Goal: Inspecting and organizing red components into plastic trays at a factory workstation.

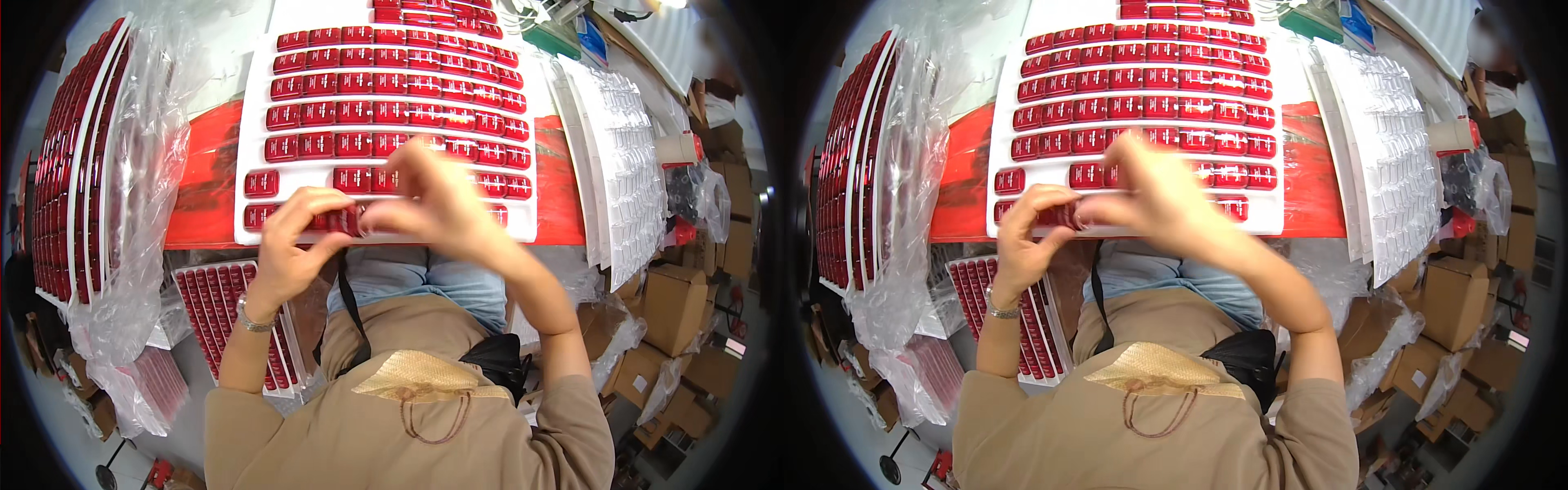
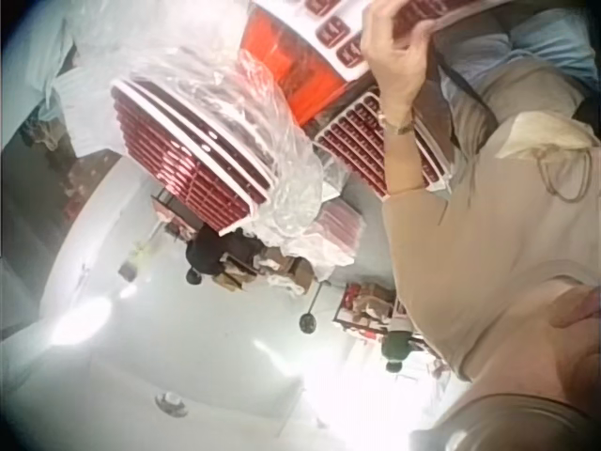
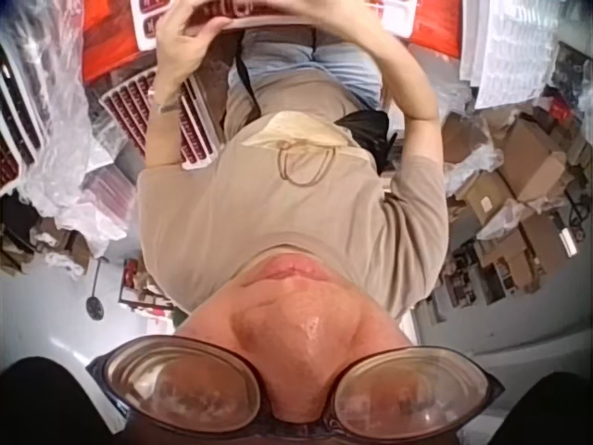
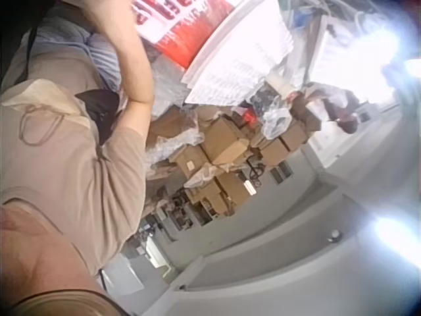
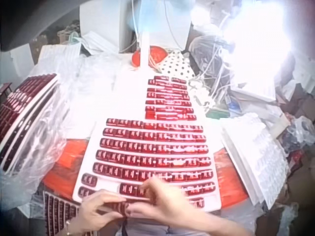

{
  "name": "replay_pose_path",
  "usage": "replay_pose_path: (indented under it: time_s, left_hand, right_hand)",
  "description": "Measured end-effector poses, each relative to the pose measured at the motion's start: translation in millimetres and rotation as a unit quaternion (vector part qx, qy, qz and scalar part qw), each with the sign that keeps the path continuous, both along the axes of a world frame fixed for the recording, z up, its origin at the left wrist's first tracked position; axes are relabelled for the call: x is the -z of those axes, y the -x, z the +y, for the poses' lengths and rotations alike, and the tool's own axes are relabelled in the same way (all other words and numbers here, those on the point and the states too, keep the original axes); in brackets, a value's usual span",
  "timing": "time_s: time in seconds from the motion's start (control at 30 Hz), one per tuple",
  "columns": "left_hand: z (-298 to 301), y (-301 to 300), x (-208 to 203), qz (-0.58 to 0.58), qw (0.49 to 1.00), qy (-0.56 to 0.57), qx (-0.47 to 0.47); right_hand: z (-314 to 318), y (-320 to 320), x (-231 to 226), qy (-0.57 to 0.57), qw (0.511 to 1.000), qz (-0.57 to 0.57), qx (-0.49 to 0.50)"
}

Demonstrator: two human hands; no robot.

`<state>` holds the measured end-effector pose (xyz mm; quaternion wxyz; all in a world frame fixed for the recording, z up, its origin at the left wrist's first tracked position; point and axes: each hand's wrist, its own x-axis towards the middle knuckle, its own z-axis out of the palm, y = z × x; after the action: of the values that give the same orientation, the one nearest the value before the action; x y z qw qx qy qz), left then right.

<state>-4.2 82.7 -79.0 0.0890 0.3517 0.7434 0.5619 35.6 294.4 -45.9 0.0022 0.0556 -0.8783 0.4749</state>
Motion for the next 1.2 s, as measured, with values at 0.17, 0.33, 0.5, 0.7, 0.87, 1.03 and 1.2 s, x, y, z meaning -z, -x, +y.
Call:
replay_pose_path:
  time_s: [0.17, 0.33, 0.5, 0.7, 0.87, 1.03, 1.2]
  left_hand:
    - [-15, 41, -10, 0.264, 0.936, 0.227, -0.055]
    - [-7, 47, 0, 0.247, 0.936, 0.248, -0.031]
    - [-56, 61, -1, 0.224, 0.933, 0.268, -0.088]
    - [-34, 41, -5, 0.117, 0.984, 0.103, -0.090]
    - [5, 1, -7, 0.049, 0.997, -0.003, -0.054]
    - [-13, 14, -5, 0.027, 0.989, -0.024, -0.140]
    - [-40, 47, -4, 0.135, 0.955, 0.216, -0.151]
  right_hand:
    - [185, 46, 36, -0.399, 0.878, 0.161, 0.212]
    - [224, 60, 76, -0.351, 0.917, 0.071, 0.175]
    - [220, 54, 61, -0.318, 0.885, 0.192, 0.281]
    - [30, 9, -15, 0.098, 0.981, 0.132, 0.106]
    - [-47, 8, -9, -0.172, 0.974, 0.144, 0.029]
    - [28, -18, -22, -0.061, 0.986, 0.140, 0.069]
    - [152, -82, 7, -0.241, 0.929, -0.033, 0.278]
